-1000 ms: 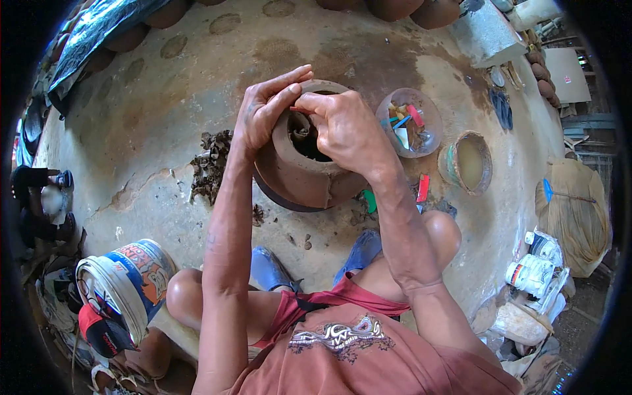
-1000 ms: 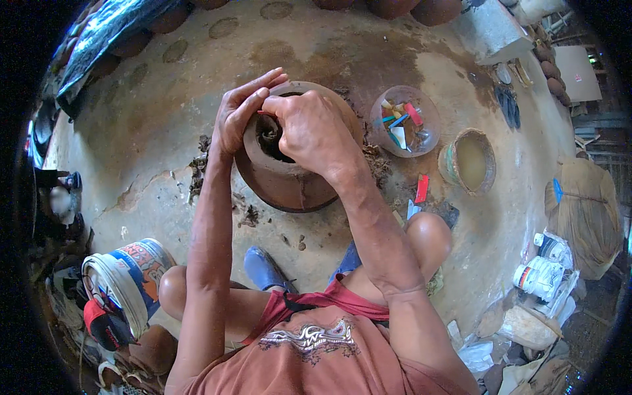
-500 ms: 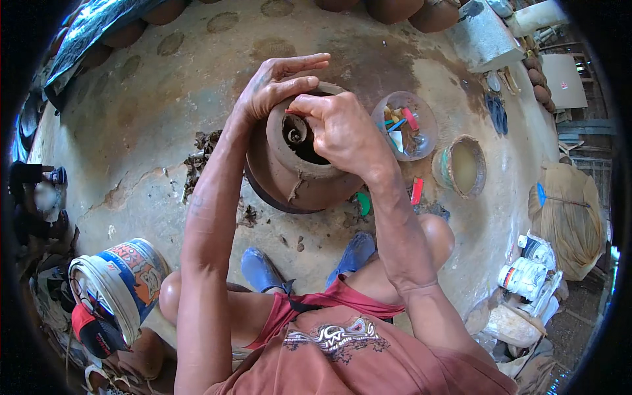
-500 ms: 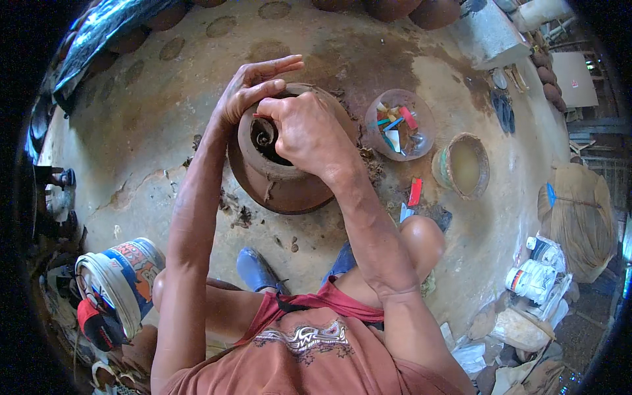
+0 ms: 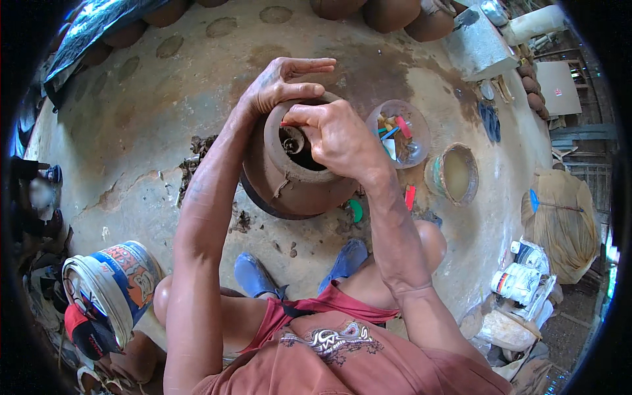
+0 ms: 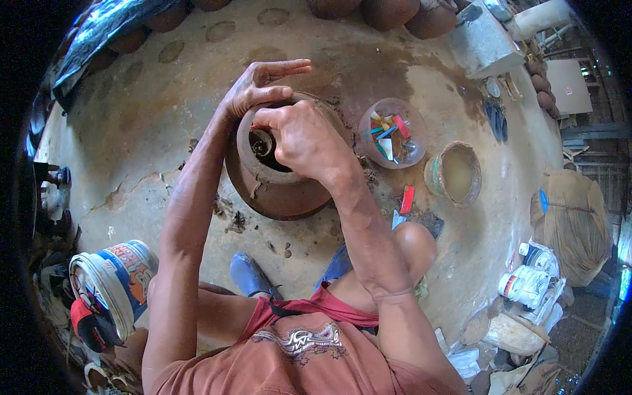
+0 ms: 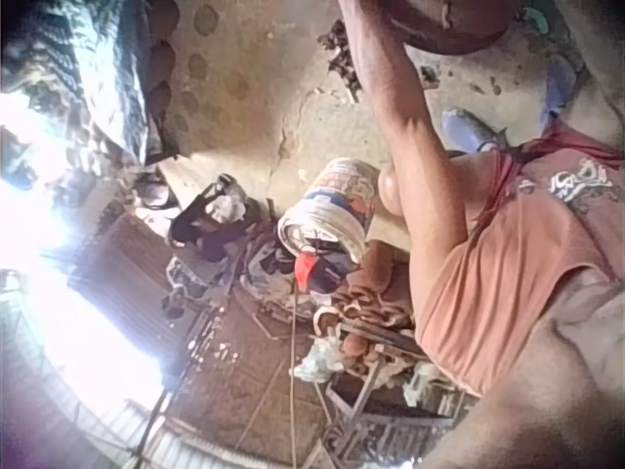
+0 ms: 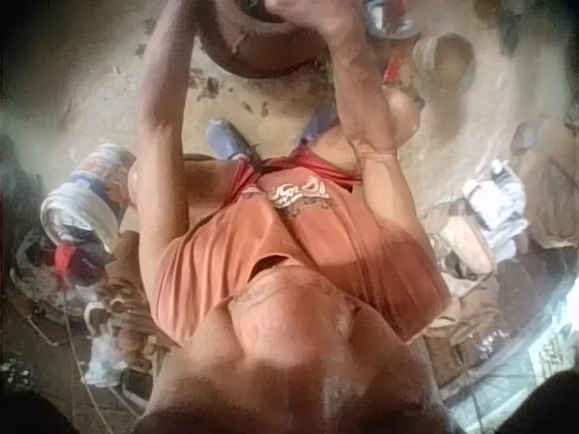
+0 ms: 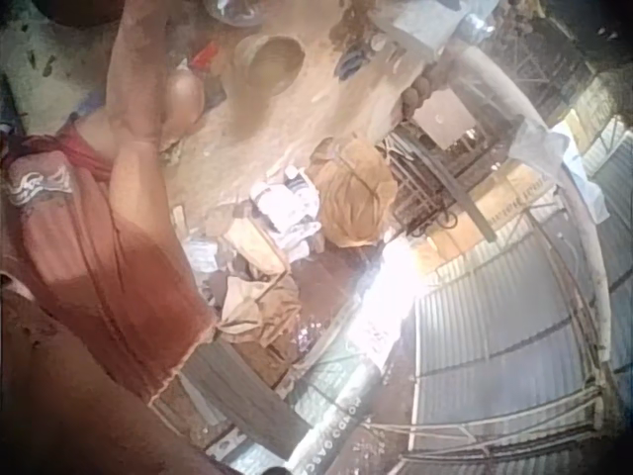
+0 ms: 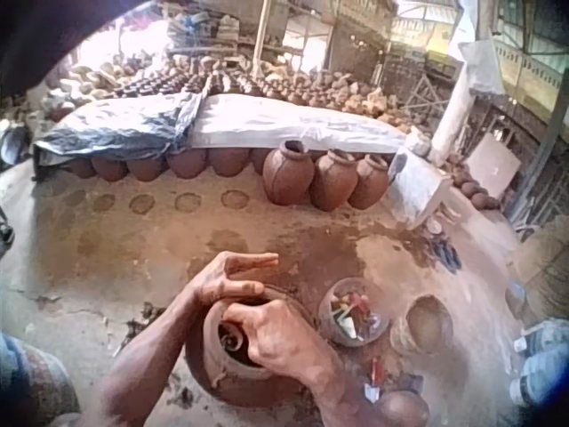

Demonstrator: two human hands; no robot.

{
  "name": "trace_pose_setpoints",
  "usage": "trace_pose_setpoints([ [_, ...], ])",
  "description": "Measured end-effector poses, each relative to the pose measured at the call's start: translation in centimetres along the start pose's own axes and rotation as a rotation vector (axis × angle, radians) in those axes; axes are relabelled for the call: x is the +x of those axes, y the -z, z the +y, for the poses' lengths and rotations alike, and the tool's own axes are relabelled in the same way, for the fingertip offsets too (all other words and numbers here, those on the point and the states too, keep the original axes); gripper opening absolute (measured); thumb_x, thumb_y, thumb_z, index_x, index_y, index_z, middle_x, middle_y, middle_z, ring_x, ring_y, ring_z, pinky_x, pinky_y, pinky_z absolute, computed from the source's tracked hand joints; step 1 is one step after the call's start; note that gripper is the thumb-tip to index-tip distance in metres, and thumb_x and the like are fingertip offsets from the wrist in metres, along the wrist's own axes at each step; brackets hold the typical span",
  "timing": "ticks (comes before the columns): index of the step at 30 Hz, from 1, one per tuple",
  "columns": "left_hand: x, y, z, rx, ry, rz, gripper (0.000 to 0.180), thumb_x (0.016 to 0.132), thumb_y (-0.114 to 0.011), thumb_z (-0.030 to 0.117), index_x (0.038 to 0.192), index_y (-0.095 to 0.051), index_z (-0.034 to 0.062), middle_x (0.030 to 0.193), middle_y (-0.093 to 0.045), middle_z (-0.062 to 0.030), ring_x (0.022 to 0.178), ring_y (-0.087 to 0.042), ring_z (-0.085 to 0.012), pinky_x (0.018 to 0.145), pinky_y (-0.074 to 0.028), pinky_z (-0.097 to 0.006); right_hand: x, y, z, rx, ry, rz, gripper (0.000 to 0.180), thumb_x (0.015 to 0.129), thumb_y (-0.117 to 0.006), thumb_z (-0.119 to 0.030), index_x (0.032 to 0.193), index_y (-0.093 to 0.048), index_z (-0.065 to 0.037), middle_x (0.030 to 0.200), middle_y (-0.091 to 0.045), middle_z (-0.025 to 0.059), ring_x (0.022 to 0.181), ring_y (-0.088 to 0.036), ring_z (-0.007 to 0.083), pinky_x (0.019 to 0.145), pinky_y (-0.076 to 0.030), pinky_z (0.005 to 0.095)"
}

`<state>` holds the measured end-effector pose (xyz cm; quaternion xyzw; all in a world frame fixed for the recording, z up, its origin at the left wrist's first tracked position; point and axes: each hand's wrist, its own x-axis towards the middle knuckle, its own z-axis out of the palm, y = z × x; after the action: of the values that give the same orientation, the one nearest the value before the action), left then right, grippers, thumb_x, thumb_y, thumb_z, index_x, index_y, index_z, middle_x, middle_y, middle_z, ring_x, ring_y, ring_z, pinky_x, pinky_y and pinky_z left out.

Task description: The person smooths the interior and exterior of a large clay vessel using a small scraper and a sponge.

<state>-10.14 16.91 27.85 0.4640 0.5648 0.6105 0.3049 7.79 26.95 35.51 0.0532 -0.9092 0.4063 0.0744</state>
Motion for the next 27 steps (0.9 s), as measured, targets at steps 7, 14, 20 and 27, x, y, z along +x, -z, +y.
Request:
trace_pose_setpoints([
  [7,-0.2,0.1,0.0,-0.023,-0.013,0.056,0.077,0.084,-0.087,0.034,0.147,-0.063,-0.0011,0.15,-0.064,-0.0173,0.144,-0.055,-0.0245,0.123,-0.039,-0.042,0.2,1.7,-0.4,0.04,0.007,-0.167,0.027,0.087,-0.064,0.005,0.108,-0.078,-0.003,0.098,-0.077,0.0204,0.093,-0.076,0.0334,0.083,-0.059,0.0416],
  [14,-4.2,-0.9,1.3,0.033,-0.142,0.78,0.061,0.088,-0.085,0.033,0.138,-0.07,0.0001,0.144,-0.068,-0.0177,0.143,-0.056,-0.0273,0.122,-0.04,-0.043,-0.7,3.8,-2.4,0.016,0.0,-0.09,0.017,0.088,-0.064,-0.003,0.101,-0.074,0.0,0.095,-0.076,0.0223,0.091,-0.075,0.0398,0.082,-0.059,0.0453],
  [20,-12.5,-9.3,6.4,0.485,-0.261,0.667,0.063,0.075,-0.094,0.03,0.129,-0.076,0.0031,0.15,-0.062,-0.0227,0.152,-0.045,-0.0434,0.128,-0.028,-0.058,-3.2,4.1,-3.5,-0.03,-0.053,0.04,0.011,0.091,-0.069,-0.005,0.1,-0.072,0.001,0.092,-0.076,0.0217,0.087,-0.075,0.04,0.075,-0.058,0.0453],
  [27,-13.6,-13.5,5.8,0.588,-0.194,0.812,0.047,0.083,-0.089,0.024,0.124,-0.078,0.0029,0.161,-0.053,-0.0205,0.16,-0.029,-0.0439,0.13,-0.024,-0.057,-4.2,3.7,-3.8,0.015,-0.091,0.273,0.01,0.092,-0.071,-0.004,0.101,-0.073,-0.001,0.086,-0.076,0.0202,0.079,-0.077,0.0326,0.07,-0.058,0.0399],
])
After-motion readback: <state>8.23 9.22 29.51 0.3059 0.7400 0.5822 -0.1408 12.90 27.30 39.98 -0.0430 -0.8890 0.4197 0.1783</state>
